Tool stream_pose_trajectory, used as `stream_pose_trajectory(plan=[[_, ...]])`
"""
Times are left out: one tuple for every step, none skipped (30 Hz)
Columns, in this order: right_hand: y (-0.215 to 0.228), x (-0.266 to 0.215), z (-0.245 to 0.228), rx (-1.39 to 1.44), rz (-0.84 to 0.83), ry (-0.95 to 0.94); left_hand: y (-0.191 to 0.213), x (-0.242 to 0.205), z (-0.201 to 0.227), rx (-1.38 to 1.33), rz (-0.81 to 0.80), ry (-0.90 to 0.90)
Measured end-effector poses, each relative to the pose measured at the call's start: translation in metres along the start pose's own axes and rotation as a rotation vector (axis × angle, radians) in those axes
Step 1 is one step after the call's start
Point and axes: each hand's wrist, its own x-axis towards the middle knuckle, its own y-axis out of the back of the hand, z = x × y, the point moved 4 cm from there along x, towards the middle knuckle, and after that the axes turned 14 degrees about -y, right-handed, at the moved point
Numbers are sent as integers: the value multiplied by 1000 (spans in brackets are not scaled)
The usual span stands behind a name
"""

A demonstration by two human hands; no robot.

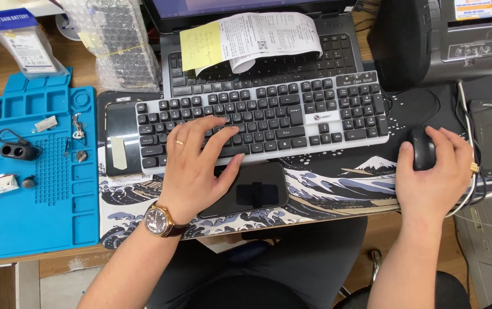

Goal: Processing a repair order by using a computer, smartphone, and reviewing a printed receipt

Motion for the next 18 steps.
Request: stream_pose_trajectory(plan=[[0,0,0,1,2,2,0,0,0,1,3,0],[0,0,0,-2,-2,0,-1,-1,-1,-3,6,-2],[-1,1,0,-4,-5,0,0,-1,-1,-7,12,-4],[1,1,-1,-2,-2,4,-1,0,-1,-4,16,-3],[1,1,-2,7,-16,-4,0,0,-1,-10,24,-12],[1,2,-3,16,-30,-12,1,0,-1,-17,32,-21],[1,2,-3,29,-29,-2,1,0,-1,-3,38,-15],[1,2,-1,11,-43,-16,2,1,-1,-16,49,-26],[-1,2,-1,-3,-59,-29,3,1,-1,-26,58,-35],[-4,2,1,13,-59,-17,3,0,-2,-9,61,-27],[-5,1,4,-3,-61,-10,3,-1,-1,-21,68,-36],[-7,0,7,-20,-63,-3,1,-1,-1,-33,75,-45],[-8,0,8,-13,-64,3,2,-2,-2,-25,76,-40],[-10,-1,9,-5,-72,9,2,-2,-2,-33,85,-51],[-10,-1,11,-1,-80,13,2,-2,-1,-47,93,-63],[-10,-1,10,2,-82,19,2,-2,-1,-43,95,-58],[-9,-1,10,2,-88,28,2,-2,-1,-45,94,-69],[-9,-1,9,2,-95,37,2,-1,0,-48,94,-79]])
